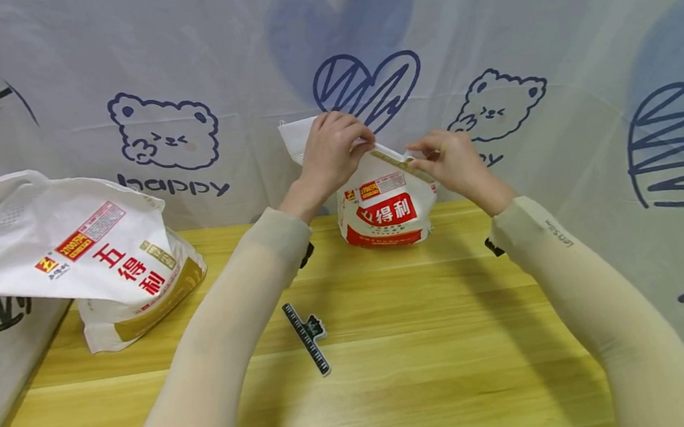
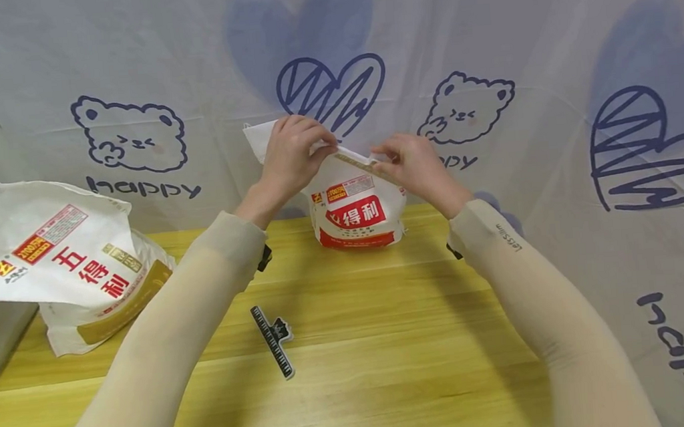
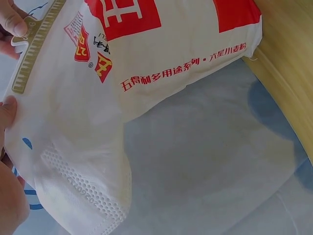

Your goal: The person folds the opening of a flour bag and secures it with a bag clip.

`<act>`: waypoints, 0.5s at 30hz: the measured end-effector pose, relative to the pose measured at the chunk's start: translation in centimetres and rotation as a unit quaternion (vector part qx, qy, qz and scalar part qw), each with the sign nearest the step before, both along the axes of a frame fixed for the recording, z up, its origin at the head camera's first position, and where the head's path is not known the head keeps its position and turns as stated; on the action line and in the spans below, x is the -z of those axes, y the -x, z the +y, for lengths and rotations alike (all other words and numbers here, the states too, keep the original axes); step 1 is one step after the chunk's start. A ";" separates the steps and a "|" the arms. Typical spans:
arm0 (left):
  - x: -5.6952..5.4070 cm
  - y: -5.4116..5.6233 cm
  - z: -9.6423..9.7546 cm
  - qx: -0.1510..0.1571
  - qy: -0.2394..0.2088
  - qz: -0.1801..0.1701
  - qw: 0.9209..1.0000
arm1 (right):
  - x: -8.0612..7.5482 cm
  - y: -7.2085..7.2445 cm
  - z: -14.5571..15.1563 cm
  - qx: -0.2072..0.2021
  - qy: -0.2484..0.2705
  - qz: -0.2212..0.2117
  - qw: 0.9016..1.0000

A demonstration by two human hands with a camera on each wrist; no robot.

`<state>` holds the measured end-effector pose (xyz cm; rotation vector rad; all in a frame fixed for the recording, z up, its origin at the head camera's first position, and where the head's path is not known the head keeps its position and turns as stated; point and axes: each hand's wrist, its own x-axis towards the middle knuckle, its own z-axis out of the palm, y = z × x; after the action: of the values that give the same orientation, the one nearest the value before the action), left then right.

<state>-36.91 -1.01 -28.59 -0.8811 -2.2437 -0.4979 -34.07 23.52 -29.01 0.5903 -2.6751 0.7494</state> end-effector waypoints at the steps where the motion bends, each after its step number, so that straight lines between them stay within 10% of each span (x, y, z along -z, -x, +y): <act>1: 0.0 -0.1 0.0 -0.001 0.001 0.002 1.000 | 0.1 0.0 0.0 -0.002 0.005 0.001 1.000; 15: 0.1 -0.7 -1.2 0.005 0.017 0.013 1.000 | 1.1 -1.1 0.3 0.021 0.071 -0.016 0.997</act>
<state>-36.20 -2.22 -28.74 -0.9117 -2.2316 -0.4521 -33.01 23.83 -30.10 0.4898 -2.6265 0.9354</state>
